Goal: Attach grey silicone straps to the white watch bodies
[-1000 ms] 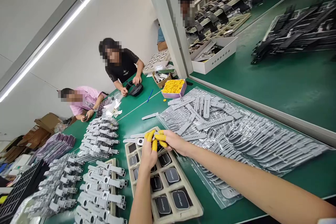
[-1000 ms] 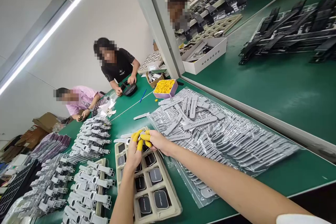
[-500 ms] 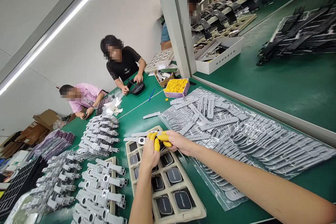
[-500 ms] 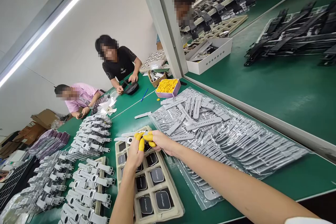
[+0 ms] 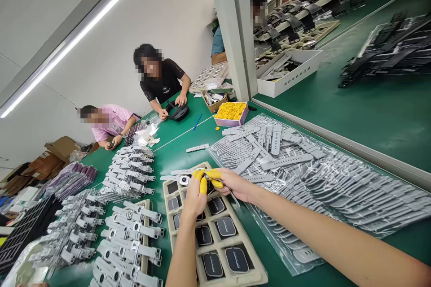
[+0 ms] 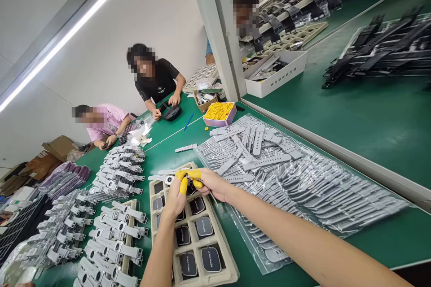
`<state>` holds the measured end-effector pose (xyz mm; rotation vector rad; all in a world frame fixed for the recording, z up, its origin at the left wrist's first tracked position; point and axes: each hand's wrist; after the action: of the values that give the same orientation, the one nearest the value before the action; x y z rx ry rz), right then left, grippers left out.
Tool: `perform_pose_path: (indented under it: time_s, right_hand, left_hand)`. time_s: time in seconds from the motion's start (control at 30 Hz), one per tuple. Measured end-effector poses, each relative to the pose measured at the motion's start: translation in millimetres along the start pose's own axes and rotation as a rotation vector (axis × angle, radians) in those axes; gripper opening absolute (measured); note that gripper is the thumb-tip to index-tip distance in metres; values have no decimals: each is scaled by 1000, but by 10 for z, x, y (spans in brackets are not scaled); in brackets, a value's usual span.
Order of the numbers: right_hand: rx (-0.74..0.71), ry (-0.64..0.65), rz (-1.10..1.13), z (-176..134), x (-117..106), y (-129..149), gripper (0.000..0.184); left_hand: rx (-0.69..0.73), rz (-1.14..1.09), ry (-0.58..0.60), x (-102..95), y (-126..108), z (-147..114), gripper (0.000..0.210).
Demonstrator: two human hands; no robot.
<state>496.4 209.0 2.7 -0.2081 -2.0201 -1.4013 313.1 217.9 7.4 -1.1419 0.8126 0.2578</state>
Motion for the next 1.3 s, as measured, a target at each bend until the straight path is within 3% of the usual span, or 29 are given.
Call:
perform_pose_path:
  time_s: [0.33, 0.57, 0.77, 0.97, 1.1, 1.3]
  right_hand:
    - [31, -23, -113, 18, -9, -42, 44]
    - [-9, -41, -114, 30, -9, -56, 46]
    - [-19, -114, -137, 2, 9, -11, 40]
    - [107, 57, -205, -47, -5, 77, 30]
    - [181, 94, -249, -4, -28, 93, 31]
    - [163, 105, -244, 98, -85, 103, 27]
  left_hand:
    - [63, 179, 13, 23, 25, 9, 32]
    - [-14, -110, 4, 15, 38, 12, 35]
    - [-60, -280, -179, 16, 46, 90, 32]
    - [-200, -682, -447, 38, 49, 150, 46]
    - [-262, -839, -679, -123, 36, 187, 51]
    - [-268, -787, -904, -411, 194, 274, 44]
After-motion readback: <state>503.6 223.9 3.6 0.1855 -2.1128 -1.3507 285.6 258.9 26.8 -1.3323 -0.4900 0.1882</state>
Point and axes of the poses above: each hand's wrist, its own z-axis towards the middle knuckle, its own x-axis out of the palm, y = z × x
